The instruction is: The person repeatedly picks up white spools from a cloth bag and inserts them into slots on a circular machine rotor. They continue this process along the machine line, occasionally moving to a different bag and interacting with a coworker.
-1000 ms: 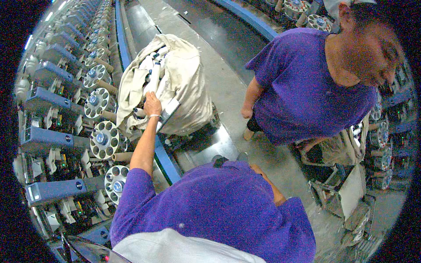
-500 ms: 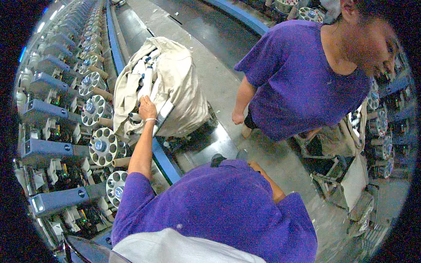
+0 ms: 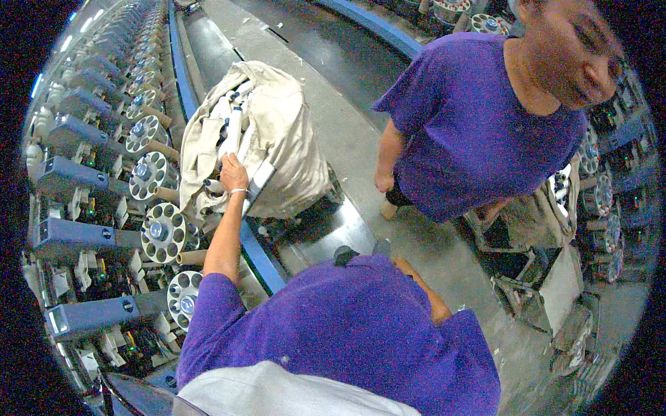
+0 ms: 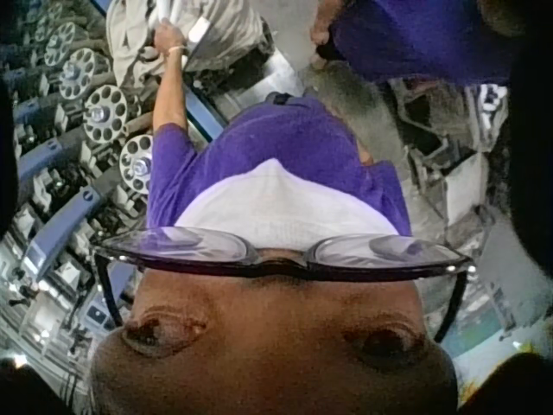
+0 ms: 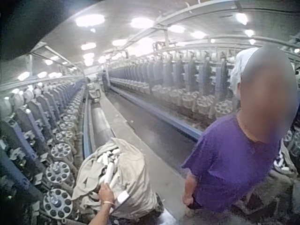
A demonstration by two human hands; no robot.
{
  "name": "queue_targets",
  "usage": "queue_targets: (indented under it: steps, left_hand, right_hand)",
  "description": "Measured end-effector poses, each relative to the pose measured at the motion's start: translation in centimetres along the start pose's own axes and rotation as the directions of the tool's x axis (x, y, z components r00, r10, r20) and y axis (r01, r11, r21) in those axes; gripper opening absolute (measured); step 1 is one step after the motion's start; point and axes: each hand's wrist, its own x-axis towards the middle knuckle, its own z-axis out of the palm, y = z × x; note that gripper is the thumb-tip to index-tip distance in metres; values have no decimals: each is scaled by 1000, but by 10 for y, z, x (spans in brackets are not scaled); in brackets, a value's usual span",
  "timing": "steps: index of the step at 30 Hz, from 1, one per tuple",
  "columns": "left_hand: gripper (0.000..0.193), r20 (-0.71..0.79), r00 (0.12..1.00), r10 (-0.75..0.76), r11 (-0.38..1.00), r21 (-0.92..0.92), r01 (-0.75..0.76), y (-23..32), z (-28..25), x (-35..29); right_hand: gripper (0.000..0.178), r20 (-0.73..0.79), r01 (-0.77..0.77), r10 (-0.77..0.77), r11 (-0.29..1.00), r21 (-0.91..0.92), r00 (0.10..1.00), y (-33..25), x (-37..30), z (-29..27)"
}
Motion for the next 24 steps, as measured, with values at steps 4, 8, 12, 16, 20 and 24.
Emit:
queue_targets:
  steps: [4, 8, 12, 16, 20, 24]
  left_hand:
    - [38, -4, 1000, -28, 999, 18, 28, 2, 2, 3]
    - [38, 19, 999, -33, 999, 14, 33, 5, 2, 4]
    - [37, 20, 999, -40, 999, 22, 40, 5, 0, 2]
    - [38, -1, 998, -57, 998, 37, 57, 0, 0, 1]
    - [42, 22, 999, -34, 999, -8, 34, -5, 3, 2]
    - [43, 4, 1000, -14, 999, -36, 14, -7, 5, 4]
  right_hand:
    - [38, -19, 173, -173, 985, -10, 985, -12, -5, -8]
    - [39, -17, -43, 42, 997, -65, 999, -35, -20, -23]
    - [40, 2, -11, 11, 999, -35, 1000, -48, -31, -32]
    - [39, 41, 0, -3, 997, 80, 999, -41, -27, -27]
    - [36, 74, 15, -26, 988, 152, 997, -21, -13, -16]
    - [35, 87, 28, -41, 989, 146, 995, -3, 0, -9]
